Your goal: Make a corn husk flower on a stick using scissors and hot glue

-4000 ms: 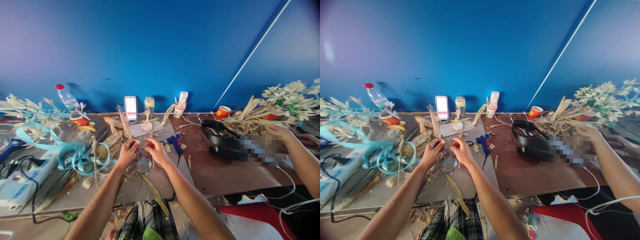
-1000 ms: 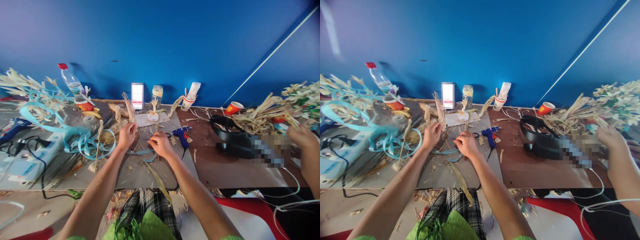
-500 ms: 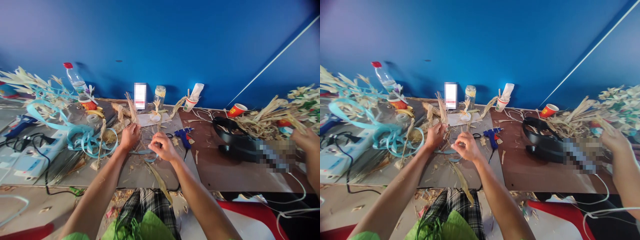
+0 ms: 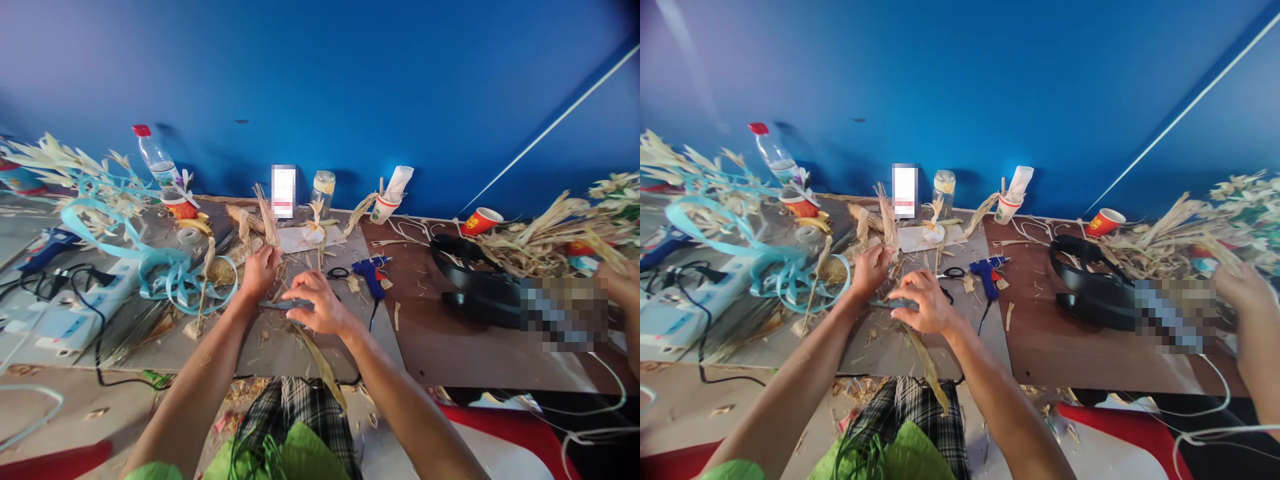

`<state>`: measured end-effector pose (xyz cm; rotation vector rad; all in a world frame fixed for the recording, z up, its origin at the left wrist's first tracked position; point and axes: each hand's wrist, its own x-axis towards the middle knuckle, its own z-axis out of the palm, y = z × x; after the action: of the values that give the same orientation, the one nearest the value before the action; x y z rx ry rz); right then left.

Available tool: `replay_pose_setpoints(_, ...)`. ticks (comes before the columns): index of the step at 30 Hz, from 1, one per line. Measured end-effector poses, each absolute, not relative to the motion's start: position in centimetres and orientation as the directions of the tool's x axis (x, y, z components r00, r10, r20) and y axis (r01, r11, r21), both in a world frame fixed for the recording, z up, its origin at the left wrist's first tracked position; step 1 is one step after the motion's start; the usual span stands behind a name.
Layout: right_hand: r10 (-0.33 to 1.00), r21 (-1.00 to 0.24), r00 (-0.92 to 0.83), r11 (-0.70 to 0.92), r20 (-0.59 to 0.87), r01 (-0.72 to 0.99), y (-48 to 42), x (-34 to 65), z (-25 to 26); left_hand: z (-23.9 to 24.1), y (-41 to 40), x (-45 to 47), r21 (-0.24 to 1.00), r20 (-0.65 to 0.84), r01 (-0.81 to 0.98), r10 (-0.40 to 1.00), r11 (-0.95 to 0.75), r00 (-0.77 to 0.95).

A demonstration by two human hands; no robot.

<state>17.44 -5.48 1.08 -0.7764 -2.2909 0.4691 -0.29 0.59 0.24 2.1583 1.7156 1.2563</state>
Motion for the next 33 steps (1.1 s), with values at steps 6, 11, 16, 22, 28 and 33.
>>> replay_pose_setpoints(6, 0.57, -0.342, -0.736, 0.818, 0.365, 0.463, -6.4, 15.7, 0.5, 0.3, 0.6, -0.3, 0.547, 0.52, 0.747, 0.853, -0.377, 0.049)
replay_pose_setpoints(11, 0.586, -0.37, -0.718, 0.805, 0.376, 0.463, -6.3, 15.0, -0.2, 0.4, 0.5, -0.2, 0.568, 0.512, 0.726, 0.857, -0.387, 0.057)
replay_pose_setpoints(16, 0.803, -0.771, -0.4, 0.568, 0.442, 0.288, -4.7, 16.2, -0.1, 0.7, 0.2, -0.1, 0.636, 0.49, 0.686, 0.872, -0.352, -0.007)
replay_pose_setpoints(22, 0.963, -0.966, -0.104, 0.239, 0.249, -0.099, -2.5, 17.6, -0.9, 1.4, -0.1, 0.2, 0.919, 0.316, 0.254, 0.949, -0.302, -0.015)
replay_pose_setpoints(28, 0.97, -0.972, -0.1, 0.214, 0.223, -0.1, -2.2, 17.6, -0.9, 2.3, -0.5, 0.3, 0.962, 0.182, 0.142, 0.935, -0.233, 0.305)
replay_pose_setpoints(33, 0.966, -0.97, -0.084, 0.239, 0.243, -0.052, -2.2, 17.8, -0.5, 1.6, -0.2, 0.3, 0.967, 0.092, 0.176, 0.899, -0.183, 0.429)
